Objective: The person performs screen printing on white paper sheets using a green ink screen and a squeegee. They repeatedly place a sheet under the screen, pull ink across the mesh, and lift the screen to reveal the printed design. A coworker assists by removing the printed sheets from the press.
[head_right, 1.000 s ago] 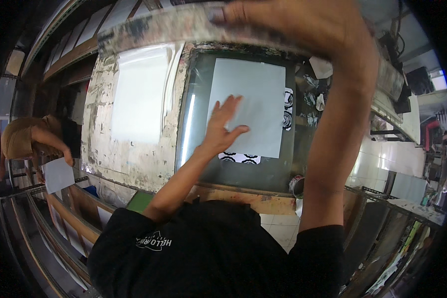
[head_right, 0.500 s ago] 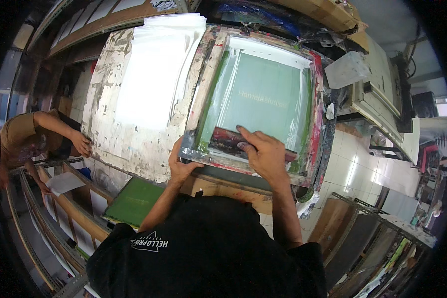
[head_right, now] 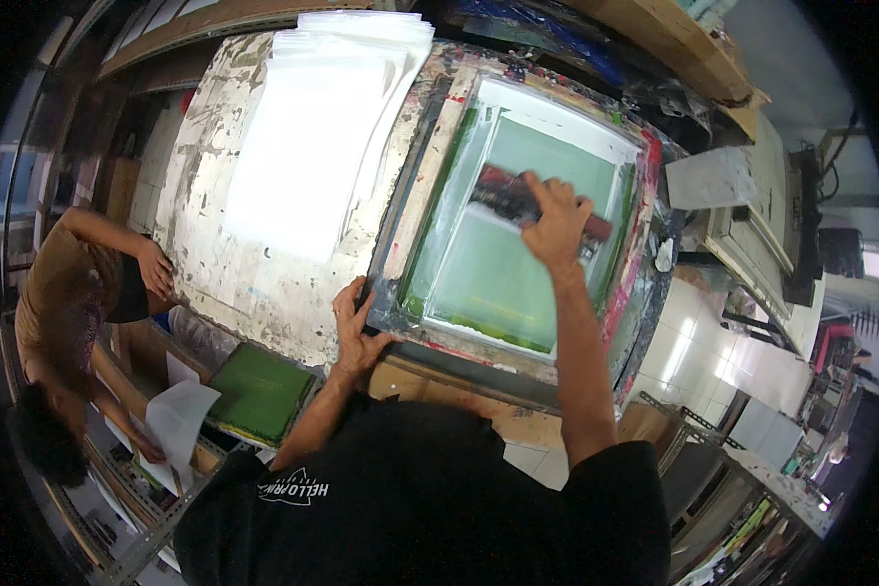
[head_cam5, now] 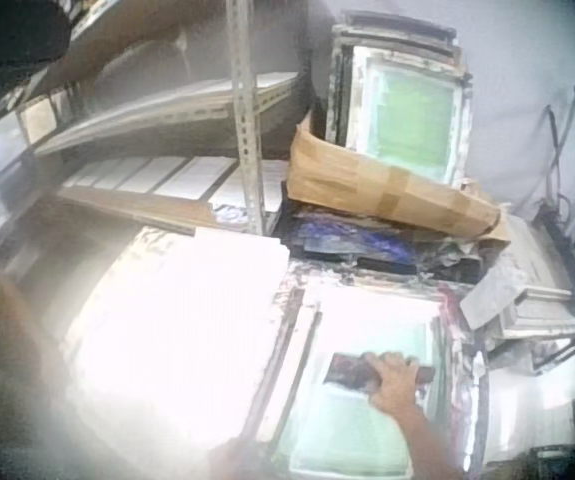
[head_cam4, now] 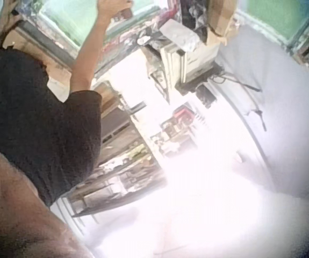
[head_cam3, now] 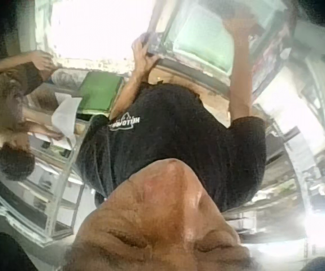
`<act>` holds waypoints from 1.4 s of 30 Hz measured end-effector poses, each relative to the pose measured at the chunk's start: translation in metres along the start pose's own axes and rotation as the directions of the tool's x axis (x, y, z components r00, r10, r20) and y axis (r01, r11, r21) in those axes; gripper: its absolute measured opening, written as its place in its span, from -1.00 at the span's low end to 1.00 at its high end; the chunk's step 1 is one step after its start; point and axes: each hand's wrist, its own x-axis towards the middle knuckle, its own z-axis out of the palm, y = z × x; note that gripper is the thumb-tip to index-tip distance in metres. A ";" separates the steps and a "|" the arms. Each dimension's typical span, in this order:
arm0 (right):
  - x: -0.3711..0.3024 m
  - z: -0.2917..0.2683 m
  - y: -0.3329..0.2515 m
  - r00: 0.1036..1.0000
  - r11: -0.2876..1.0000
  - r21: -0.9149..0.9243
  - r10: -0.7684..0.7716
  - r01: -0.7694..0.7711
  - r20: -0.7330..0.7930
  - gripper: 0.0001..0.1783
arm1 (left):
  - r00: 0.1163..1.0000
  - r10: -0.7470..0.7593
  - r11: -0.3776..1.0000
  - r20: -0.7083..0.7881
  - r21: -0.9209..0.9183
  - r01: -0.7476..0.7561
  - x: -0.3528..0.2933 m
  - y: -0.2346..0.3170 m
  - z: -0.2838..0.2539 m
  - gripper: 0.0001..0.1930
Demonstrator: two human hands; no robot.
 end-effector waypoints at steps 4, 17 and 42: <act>0.071 0.016 0.050 0.996 0.997 -0.061 -0.041 0.036 -0.078 -0.11 | 0.998 -0.032 0.999 0.047 0.003 0.032 -0.003 -0.003 -0.003 -0.06; 0.169 -0.002 0.103 0.999 0.985 0.166 -0.047 0.045 0.010 -0.29 | 0.999 -0.046 0.999 0.028 -0.025 0.047 -0.001 0.000 -0.004 -0.09; -0.137 -0.153 -0.133 0.992 0.991 0.104 -0.092 0.083 0.085 -0.31 | 0.981 0.008 0.952 -0.194 -0.298 -0.067 0.007 0.034 -0.014 -0.06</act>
